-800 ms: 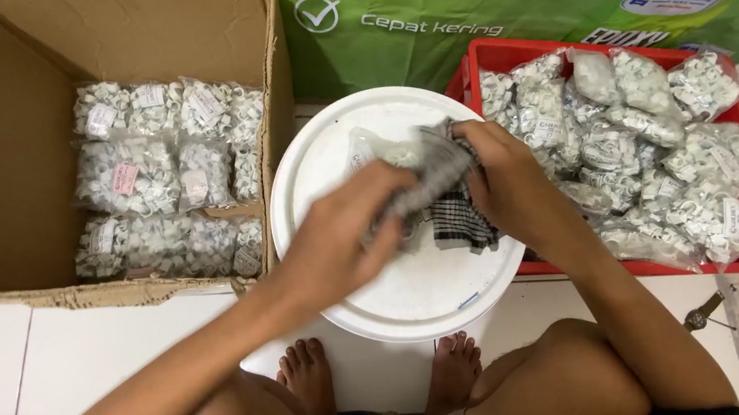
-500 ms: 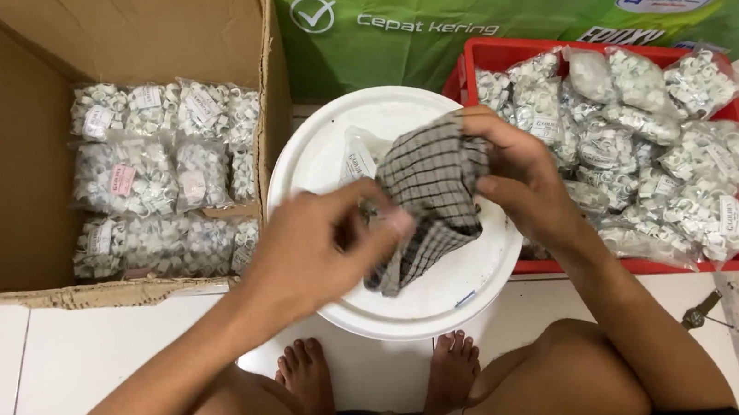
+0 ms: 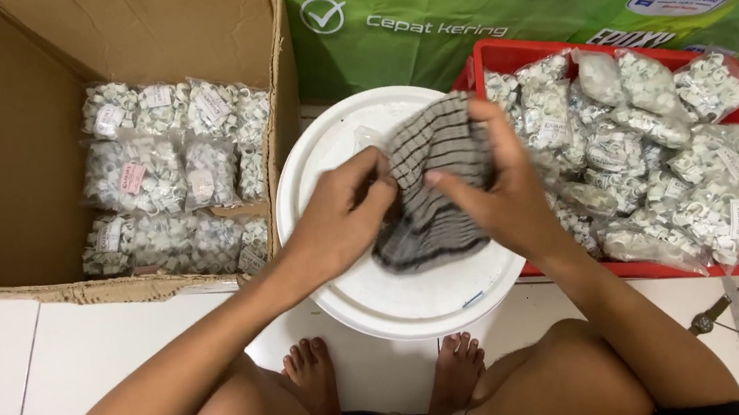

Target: The person wipes small plastic packets containing white objects with a cloth before placing them back into a container.

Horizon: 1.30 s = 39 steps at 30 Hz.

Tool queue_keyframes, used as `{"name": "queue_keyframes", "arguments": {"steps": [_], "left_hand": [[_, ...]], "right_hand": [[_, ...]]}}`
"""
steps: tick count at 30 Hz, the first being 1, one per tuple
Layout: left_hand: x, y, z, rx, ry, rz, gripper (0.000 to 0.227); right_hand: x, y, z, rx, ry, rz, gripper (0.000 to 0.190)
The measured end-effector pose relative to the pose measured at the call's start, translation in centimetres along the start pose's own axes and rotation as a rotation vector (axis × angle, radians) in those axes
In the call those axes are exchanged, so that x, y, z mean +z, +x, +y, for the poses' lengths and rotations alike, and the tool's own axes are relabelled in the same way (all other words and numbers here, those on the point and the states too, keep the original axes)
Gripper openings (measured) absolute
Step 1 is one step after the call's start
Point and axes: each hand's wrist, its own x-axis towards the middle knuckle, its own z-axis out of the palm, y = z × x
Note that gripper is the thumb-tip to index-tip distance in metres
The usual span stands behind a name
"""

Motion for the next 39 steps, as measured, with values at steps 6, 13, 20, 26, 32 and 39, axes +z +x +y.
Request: {"name": "queue_keyframes", "arguments": {"steps": [6,13,20,26,32,39], "left_hand": [[-2.3,-0.2,-2.7,0.022,0.765,0.061,0.035],[-2.8,-0.6,-3.6,-0.1,0.531,-0.166,0.034],[-2.9,-0.1,-3.5,-0.244,0.565,-0.227,0.031],[-3.3,-0.5,-3.9,-0.148,0.647,-0.222,0.039],[-3.4,-0.5,-3.7,-0.112,0.594,-0.209,0.049],[-4.0,-0.2,-2.8,-0.114,0.517,-0.188,0.039]], "right_hand": [[-0.9,-2.1,-1.2,-0.563,-0.517,0.498,0.034],[4.0,-2.9,-0.7,-0.449,-1.243,-0.378,0.09],[2.9,1.7,3.3,-0.73,-0.844,-0.147,0.071],[6.1,0.9,7.6,-0.759,-0.759,-0.235,0.053],[4.9,0.7,7.6,-0.864,-0.761,-0.252,0.045],[3.1,2.2,7.2,-0.459,-0.495,-0.377,0.049]]}}
